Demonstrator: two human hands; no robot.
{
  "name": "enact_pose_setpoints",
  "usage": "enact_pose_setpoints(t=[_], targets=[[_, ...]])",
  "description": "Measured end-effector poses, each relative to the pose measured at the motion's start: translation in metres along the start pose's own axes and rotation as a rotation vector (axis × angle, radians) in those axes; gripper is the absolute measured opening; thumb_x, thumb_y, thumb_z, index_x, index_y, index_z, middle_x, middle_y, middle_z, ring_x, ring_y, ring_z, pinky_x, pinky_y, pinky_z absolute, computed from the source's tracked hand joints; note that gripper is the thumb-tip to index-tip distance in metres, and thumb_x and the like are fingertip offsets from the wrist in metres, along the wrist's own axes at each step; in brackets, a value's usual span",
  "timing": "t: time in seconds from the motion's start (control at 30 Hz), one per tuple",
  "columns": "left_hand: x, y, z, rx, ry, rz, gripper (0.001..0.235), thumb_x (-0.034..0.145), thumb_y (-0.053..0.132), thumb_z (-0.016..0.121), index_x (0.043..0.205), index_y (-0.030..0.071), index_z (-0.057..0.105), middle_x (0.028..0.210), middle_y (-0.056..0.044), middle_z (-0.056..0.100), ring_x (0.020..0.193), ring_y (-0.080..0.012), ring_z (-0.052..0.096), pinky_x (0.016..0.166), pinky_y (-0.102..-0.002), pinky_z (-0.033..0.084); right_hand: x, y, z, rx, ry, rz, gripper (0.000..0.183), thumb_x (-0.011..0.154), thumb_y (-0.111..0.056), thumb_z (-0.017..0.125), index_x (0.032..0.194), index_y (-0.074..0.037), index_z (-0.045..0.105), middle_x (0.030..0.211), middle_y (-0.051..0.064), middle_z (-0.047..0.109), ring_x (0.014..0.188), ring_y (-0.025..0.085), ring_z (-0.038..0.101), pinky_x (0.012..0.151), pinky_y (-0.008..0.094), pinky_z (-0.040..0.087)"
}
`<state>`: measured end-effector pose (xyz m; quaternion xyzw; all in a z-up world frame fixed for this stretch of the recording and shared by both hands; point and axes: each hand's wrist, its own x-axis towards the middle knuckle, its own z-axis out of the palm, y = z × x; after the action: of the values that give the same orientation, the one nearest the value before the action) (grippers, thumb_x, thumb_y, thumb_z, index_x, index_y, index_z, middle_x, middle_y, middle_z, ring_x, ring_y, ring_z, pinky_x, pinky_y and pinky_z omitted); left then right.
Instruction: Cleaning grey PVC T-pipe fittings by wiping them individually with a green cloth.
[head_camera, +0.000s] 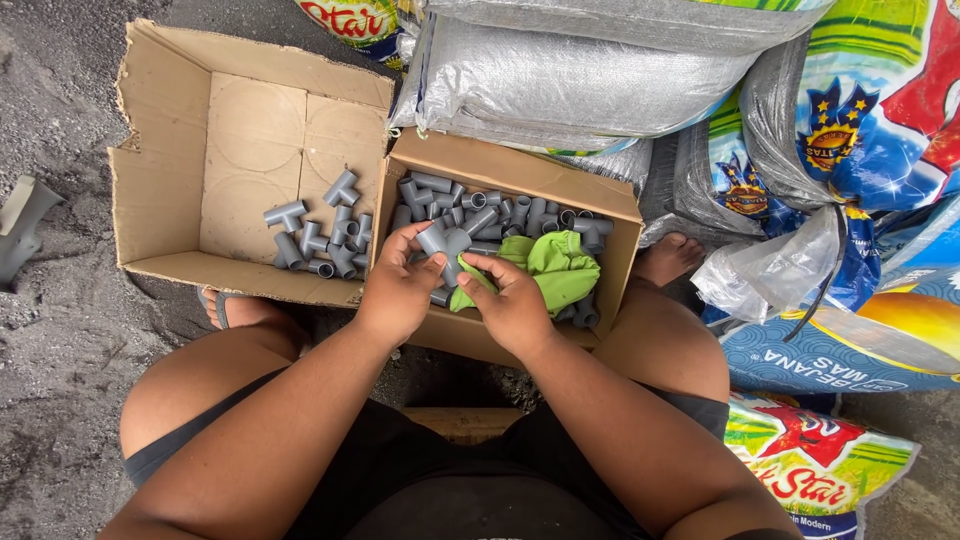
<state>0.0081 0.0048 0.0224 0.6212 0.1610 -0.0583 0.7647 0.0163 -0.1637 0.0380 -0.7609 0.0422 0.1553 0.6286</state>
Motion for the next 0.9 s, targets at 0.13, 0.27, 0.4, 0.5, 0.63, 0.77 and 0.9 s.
enact_pose_setpoints(t=[0.13, 0.27, 0.4, 0.5, 0.63, 0.77, 0.9], targets=[[0.010, -0.015, 0.001, -0.032, 0.003, -0.005, 0.034, 0.100, 0.008, 0.065, 0.132, 0.001, 0.054, 0.109, -0.013, 0.058, 0.105, -0.0218, 0.067, 0.087, -0.035, 0.063, 0.001, 0.008, 0.002, -0.037, -0.054, 0.043, 0.037, 0.088, -0.022, 0.082, 0.121, -0.007, 0.076, 0.113, 0.015, 0.077, 0.111, 0.016, 0.065, 0.103, 0.040, 0.051], [0.003, 0.000, 0.008, 0.025, -0.018, 0.044, 0.046, 0.094, 0.007, 0.074, 0.132, 0.000, 0.049, 0.099, -0.014, 0.064, 0.089, -0.0195, 0.072, 0.080, -0.029, 0.063, 0.002, -0.001, 0.000, 0.069, -0.025, 0.099, 0.013, 0.092, -0.011, 0.073, 0.102, -0.004, 0.073, 0.074, 0.006, 0.070, 0.056, 0.009, 0.059, 0.054, 0.020, 0.048], [-0.001, 0.020, 0.014, 0.109, -0.027, -0.003, 0.055, 0.093, 0.011, 0.077, 0.140, 0.003, 0.050, 0.099, -0.013, 0.064, 0.091, -0.0155, 0.072, 0.074, -0.025, 0.059, 0.015, 0.006, -0.004, 0.103, -0.019, 0.116, 0.020, 0.090, -0.005, 0.070, 0.110, 0.000, 0.073, 0.079, 0.011, 0.073, 0.054, 0.011, 0.064, 0.052, 0.023, 0.050], [0.002, 0.002, 0.005, 0.248, 0.081, -0.144, 0.045, 0.092, 0.028, 0.081, 0.131, 0.016, 0.061, 0.095, -0.007, 0.070, 0.084, -0.0098, 0.075, 0.068, -0.021, 0.058, 0.018, 0.022, -0.002, 0.071, -0.093, 0.136, 0.029, 0.090, -0.007, 0.072, 0.116, 0.002, 0.068, 0.092, 0.013, 0.072, 0.070, 0.015, 0.069, 0.068, 0.027, 0.054], [0.006, 0.009, 0.003, 0.552, 0.171, -0.209, 0.047, 0.086, 0.046, 0.083, 0.123, 0.021, 0.068, 0.108, -0.003, 0.068, 0.100, -0.0105, 0.068, 0.084, -0.026, 0.054, 0.024, 0.027, -0.006, -0.510, -0.311, 0.019, 0.053, 0.085, -0.035, 0.081, 0.130, -0.011, 0.068, 0.125, 0.015, 0.070, 0.118, 0.035, 0.069, 0.097, 0.043, 0.056], [0.005, 0.009, -0.001, 0.499, 0.195, -0.188, 0.048, 0.085, 0.037, 0.086, 0.122, 0.013, 0.067, 0.101, -0.005, 0.069, 0.093, -0.0130, 0.070, 0.080, -0.027, 0.055, 0.008, 0.023, -0.001, -0.986, -0.660, -0.300, 0.066, 0.083, -0.036, 0.082, 0.143, -0.017, 0.062, 0.151, 0.013, 0.055, 0.144, 0.041, 0.044, 0.116, 0.057, 0.034], [0.005, 0.005, -0.005, 0.514, 0.191, -0.207, 0.051, 0.084, 0.039, 0.087, 0.123, 0.014, 0.066, 0.104, -0.005, 0.066, 0.111, -0.0172, 0.069, 0.093, -0.031, 0.052, 0.011, 0.090, 0.010, -1.212, -0.794, -0.391, 0.058, 0.092, -0.011, 0.073, 0.148, -0.012, 0.057, 0.151, 0.022, 0.053, 0.135, 0.042, 0.052, 0.116, 0.056, 0.034]])
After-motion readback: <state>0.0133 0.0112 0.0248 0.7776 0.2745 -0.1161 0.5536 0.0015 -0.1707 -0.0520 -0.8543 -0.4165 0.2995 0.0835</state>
